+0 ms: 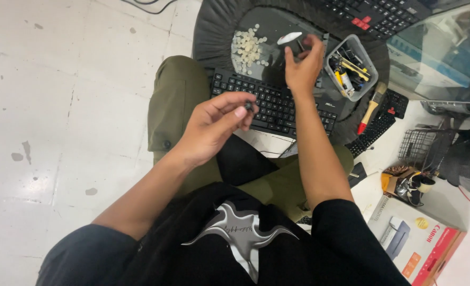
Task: Applying liquid adhesive to small plastic components and joining them together on a repair workbench.
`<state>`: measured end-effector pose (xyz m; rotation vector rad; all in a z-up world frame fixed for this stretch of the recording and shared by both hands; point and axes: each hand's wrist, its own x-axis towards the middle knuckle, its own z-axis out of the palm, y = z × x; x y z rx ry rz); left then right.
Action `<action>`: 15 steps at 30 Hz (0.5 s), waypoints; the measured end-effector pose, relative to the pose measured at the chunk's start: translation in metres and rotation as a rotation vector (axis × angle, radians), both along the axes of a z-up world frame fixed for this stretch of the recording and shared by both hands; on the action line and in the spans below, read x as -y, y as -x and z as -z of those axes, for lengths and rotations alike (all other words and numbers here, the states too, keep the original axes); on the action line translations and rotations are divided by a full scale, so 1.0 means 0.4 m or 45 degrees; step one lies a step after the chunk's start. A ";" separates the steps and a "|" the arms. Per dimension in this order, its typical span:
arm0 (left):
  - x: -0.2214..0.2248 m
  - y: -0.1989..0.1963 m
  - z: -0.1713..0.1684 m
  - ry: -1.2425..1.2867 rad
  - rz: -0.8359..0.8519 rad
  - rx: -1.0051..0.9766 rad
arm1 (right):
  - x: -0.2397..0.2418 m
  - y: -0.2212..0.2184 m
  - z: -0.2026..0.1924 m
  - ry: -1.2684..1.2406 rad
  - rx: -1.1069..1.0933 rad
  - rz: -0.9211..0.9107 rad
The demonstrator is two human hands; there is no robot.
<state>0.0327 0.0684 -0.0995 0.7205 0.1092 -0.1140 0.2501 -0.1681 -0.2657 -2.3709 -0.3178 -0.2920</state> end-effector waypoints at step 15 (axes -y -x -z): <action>0.001 0.035 -0.091 -0.046 0.144 0.351 | -0.033 -0.006 -0.025 -0.202 -0.011 -0.079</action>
